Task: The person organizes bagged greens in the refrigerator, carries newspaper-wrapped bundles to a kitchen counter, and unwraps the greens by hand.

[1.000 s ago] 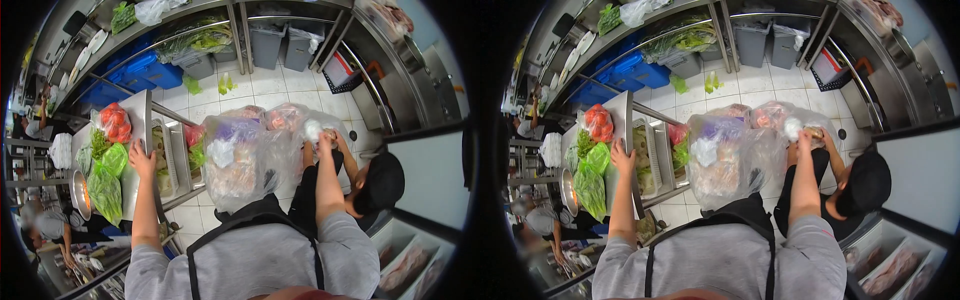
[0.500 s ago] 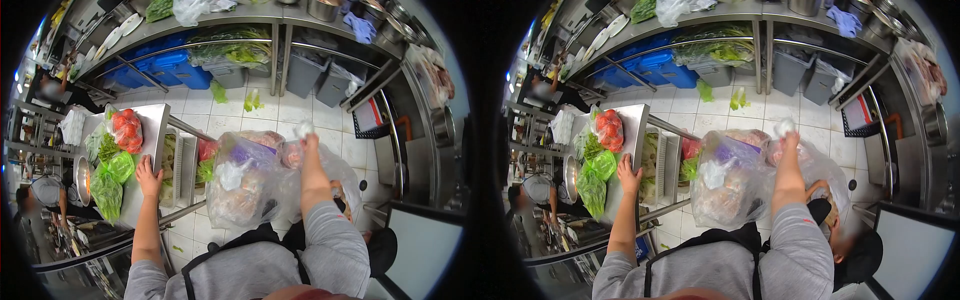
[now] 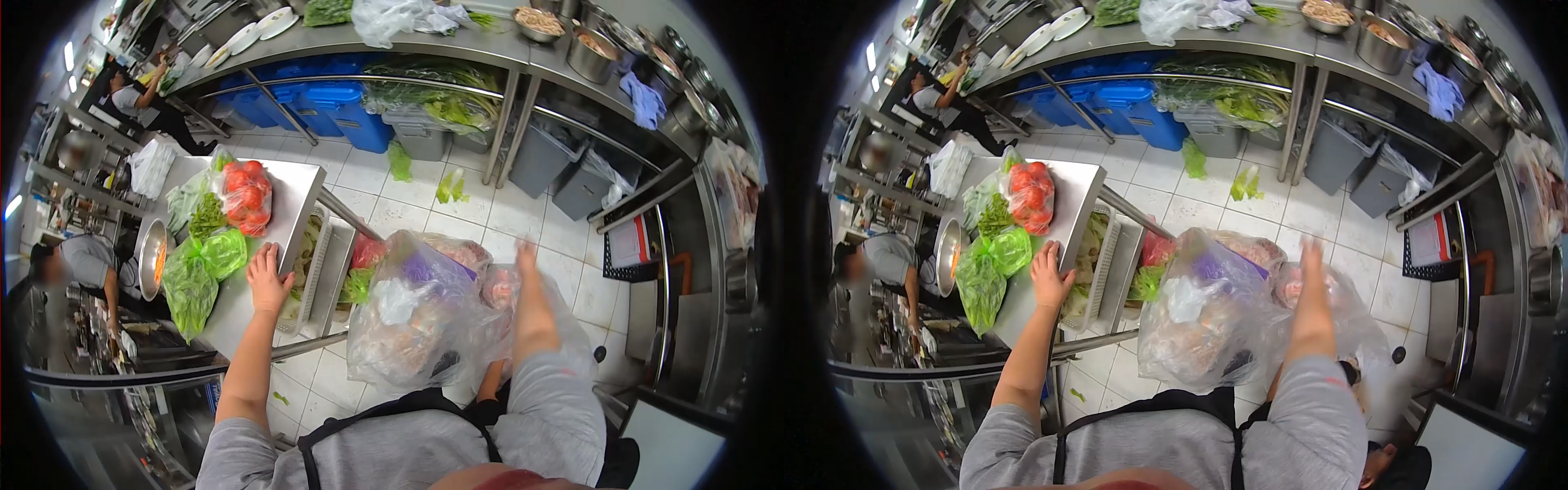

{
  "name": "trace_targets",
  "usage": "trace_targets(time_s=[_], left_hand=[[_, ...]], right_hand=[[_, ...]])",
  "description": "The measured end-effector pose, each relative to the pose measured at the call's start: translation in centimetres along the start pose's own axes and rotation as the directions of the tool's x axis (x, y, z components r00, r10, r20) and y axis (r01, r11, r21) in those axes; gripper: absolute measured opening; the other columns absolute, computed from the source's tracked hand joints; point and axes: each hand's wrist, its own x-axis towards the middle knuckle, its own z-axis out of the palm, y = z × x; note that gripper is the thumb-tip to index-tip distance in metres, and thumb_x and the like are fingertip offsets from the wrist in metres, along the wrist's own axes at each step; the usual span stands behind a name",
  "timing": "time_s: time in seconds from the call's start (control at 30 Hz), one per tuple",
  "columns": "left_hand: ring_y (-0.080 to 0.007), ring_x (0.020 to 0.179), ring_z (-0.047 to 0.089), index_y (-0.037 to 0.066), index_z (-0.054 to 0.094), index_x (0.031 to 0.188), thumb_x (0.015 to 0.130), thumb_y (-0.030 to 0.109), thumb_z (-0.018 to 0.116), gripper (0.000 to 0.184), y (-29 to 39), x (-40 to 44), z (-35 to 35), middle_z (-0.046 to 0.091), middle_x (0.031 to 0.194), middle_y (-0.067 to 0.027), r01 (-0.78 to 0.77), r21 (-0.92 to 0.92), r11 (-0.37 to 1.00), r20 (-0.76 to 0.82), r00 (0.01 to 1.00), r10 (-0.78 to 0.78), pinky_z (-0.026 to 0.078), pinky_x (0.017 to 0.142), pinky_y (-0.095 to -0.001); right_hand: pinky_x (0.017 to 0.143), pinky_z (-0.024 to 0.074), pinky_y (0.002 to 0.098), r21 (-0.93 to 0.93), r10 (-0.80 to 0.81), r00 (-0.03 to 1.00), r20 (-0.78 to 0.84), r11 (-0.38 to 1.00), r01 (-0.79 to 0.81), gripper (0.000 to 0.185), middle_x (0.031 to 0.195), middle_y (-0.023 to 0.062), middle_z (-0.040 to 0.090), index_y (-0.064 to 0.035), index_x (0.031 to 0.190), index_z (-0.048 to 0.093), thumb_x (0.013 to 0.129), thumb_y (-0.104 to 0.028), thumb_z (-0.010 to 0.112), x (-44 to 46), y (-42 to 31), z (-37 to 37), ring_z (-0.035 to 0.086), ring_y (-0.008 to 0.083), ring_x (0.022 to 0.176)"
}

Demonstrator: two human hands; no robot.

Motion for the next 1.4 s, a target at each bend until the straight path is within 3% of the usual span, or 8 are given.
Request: trace_targets(time_s=[0.3, 0.4, 0.57, 0.73, 1.0, 1.13, 1.3, 1.4], left_hand=[[-0.0300, 0.123, 0.033, 0.013, 0.038, 0.129, 0.064, 0.024, 0.073, 0.075, -0.3, -0.1, 0.2, 0.037, 0.132, -0.0077, 0.018, -0.017, 1.000, 0.009, 1.000, -0.018, 0.025, 0.101, -0.0506], [-0.0302, 0.123, 0.033, 0.013, 0.037, 0.129, 0.068, 0.030, 0.071, 0.072, -1.3, -0.3, 0.6, 0.036, 0.133, -0.0081, 0.007, -0.041, 0.999, 0.011, 1.000, -0.007, 0.025, 0.100, -0.0550], [-0.0311, 0.121, 0.035, 0.010, 0.046, 0.121, 0.071, 0.020, 0.067, 0.055, -2.1, -2.6, -0.2, 0.037, 0.132, -0.0111, -0.307, -0.330, 0.893, -0.331, 0.923, 0.196, 0.030, 0.100, -0.0473], [-0.0321, 0.114, 0.042, 0.008, 0.055, 0.110, 0.067, 0.007, 0.064, 0.043, -5.7, -14.9, -3.8, 0.043, 0.127, -0.0126, -0.647, -0.545, 0.534, -0.510, 0.761, 0.401, 0.036, 0.096, -0.0421], [-0.0375, 0.113, 0.042, 0.011, 0.055, 0.098, 0.064, 0.000, 0.063, 0.037, -35.5, -46.5, -1.1, 0.043, 0.126, -0.0147, 0.150, -0.571, 0.807, 0.052, 0.988, -0.147, 0.038, 0.094, -0.0445], [-0.0363, 0.100, 0.049, 0.006, 0.058, 0.094, 0.064, 0.003, 0.065, 0.031, -46.9, -60.2, -4.5, 0.051, 0.108, -0.0165, 0.639, -0.294, 0.711, 0.020, 0.747, -0.664, 0.042, 0.087, -0.0419], [-0.0354, 0.089, 0.055, 0.002, 0.057, 0.090, 0.072, 0.008, 0.060, 0.019, -50.8, -73.7, -0.6, 0.057, 0.092, -0.0179, 0.961, -0.275, -0.022, 0.075, -0.002, -0.997, 0.045, 0.080, -0.0394], [-0.0322, 0.077, 0.059, 0.001, 0.058, 0.087, 0.074, 0.014, 0.062, 0.018, -46.4, -76.8, 5.1, 0.062, 0.083, -0.0150, 0.873, -0.455, -0.177, 0.316, -0.027, -0.948, 0.047, 0.070, -0.0365]], right_hand=[[0.082, 0.0446, 0.0371, -0.604, 0.626, 0.136, 0.768, 0.778, -0.171, 0.058, 0.110, 0.0103, 0.056, -0.0095, 0.121, 0.049, 0.074, -0.040, 0.066, -40.6, 13.8, 1.4, 0.053, 0.0240, 0.097], [0.080, 0.0455, 0.0364, -0.615, 0.627, 0.217, 0.748, 0.778, -0.128, 0.057, 0.104, 0.0087, 0.059, -0.0103, 0.116, 0.053, 0.070, -0.040, 0.070, -37.3, 13.3, 1.3, 0.055, 0.0232, 0.091], [0.073, 0.0507, 0.0371, -0.589, -0.034, 0.937, 0.348, 0.770, 0.247, 0.058, 0.093, 0.0164, 0.063, -0.0020, 0.102, 0.059, 0.051, -0.018, 0.082, -22.2, 2.3, -2.6, 0.062, 0.0279, 0.081], [0.080, 0.0465, 0.0315, -0.152, -0.142, 0.990, 0.007, 0.978, 0.142, 0.058, 0.110, 0.0122, 0.048, -0.0079, 0.110, 0.055, 0.055, 0.004, 0.069, -24.5, -20.1, -6.2, 0.053, 0.0224, 0.095], [0.091, 0.0418, 0.0343, 0.125, -0.768, 0.633, 0.093, 0.640, 0.758, 0.052, 0.125, 0.0145, 0.042, -0.0111, 0.106, 0.056, 0.057, 0.005, 0.059, -50.6, -42.1, 11.8, 0.043, 0.0291, 0.117], [0.100, 0.0324, 0.0406, 0.252, -0.898, 0.384, 0.216, 0.431, 0.866, 0.053, 0.135, 0.0133, 0.036, -0.0137, 0.110, 0.054, 0.060, -0.001, 0.064, -61.8, -53.9, 17.7, 0.036, 0.0350, 0.123], [0.102, 0.0289, 0.0422, 0.059, -0.938, 0.201, 0.282, 0.226, 0.972, 0.049, 0.138, 0.0107, 0.033, -0.0159, 0.110, 0.054, 0.064, -0.008, 0.070, -64.0, -61.8, 23.3, 0.033, 0.0342, 0.125], [0.099, 0.0323, 0.0404, 0.078, -0.926, 0.223, 0.305, 0.258, 0.963, 0.049, 0.133, 0.0116, 0.039, -0.0142, 0.111, 0.053, 0.066, -0.015, 0.073, -62.9, -64.1, 26.5, 0.036, 0.0336, 0.124]])
